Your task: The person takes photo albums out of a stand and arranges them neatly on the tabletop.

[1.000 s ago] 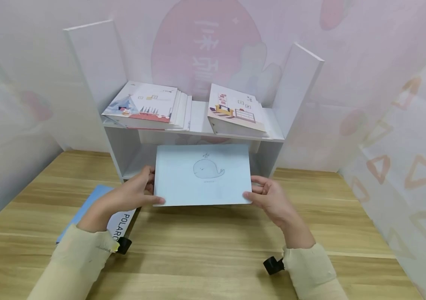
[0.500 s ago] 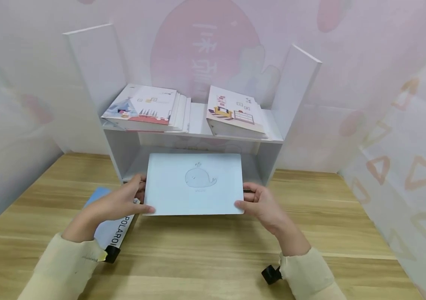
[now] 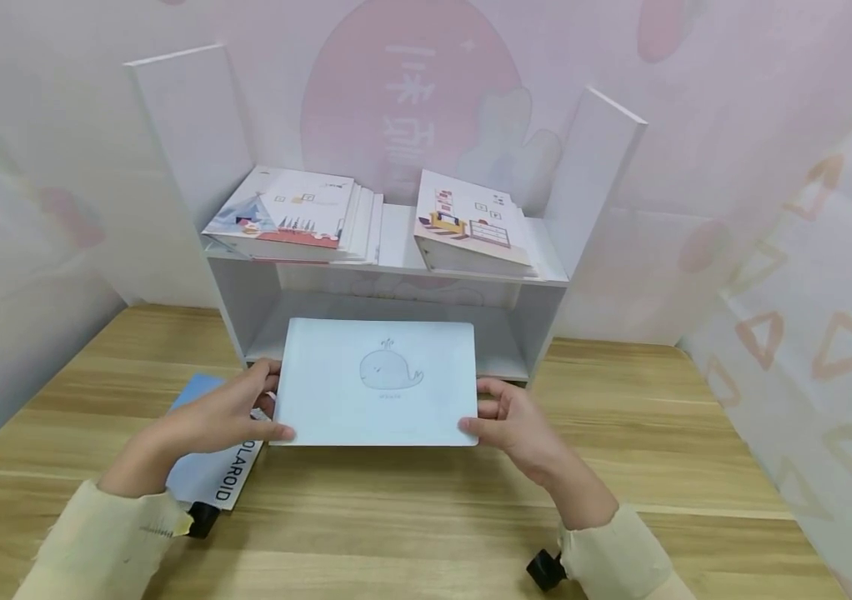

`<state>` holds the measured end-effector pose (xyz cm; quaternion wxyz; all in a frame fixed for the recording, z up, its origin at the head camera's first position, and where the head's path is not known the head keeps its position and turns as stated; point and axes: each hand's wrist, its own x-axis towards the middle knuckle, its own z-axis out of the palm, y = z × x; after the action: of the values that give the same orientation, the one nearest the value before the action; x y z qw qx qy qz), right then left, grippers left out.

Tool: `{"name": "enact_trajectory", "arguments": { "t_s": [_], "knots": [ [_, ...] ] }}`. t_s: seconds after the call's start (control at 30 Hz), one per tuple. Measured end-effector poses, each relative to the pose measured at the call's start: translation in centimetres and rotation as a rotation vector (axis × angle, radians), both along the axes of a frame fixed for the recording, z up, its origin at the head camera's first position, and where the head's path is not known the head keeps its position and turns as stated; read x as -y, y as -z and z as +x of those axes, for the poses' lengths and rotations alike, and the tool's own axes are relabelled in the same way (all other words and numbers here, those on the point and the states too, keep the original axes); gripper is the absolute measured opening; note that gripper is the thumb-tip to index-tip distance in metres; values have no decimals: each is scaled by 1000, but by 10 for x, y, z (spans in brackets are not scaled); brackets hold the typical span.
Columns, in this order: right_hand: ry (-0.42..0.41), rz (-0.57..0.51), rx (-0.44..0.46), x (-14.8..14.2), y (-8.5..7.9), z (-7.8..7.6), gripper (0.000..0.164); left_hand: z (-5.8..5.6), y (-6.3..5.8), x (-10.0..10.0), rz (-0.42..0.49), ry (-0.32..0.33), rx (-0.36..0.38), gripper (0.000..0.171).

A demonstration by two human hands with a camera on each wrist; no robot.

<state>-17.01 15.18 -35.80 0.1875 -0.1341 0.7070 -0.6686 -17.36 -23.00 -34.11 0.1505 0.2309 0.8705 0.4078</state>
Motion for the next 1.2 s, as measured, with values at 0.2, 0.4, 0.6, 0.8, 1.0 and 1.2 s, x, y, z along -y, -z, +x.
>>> {"name": "enact_trajectory", "arguments": {
  "t_s": [0.2,0.4,0.6,0.8,1.0,1.2],
  "knots": [
    [2,-4,45,3,1,5,51,3,3,3,14,4,23,80],
    [23,21,89,6,2,10,49,6,4,6,-7,12,27,76],
    [25,14,100,10,5,13,46,7,6,8,-21,15,46,78],
    [25,17,113,11,7,17,48,8,8,10,-34,19,54,80],
    [25,30,138,14,10,22,52,9,11,15,-4,60,64,83],
    [14,24,154,16,13,25,55,10,14,19,18,85,73,88]
  ]
}}
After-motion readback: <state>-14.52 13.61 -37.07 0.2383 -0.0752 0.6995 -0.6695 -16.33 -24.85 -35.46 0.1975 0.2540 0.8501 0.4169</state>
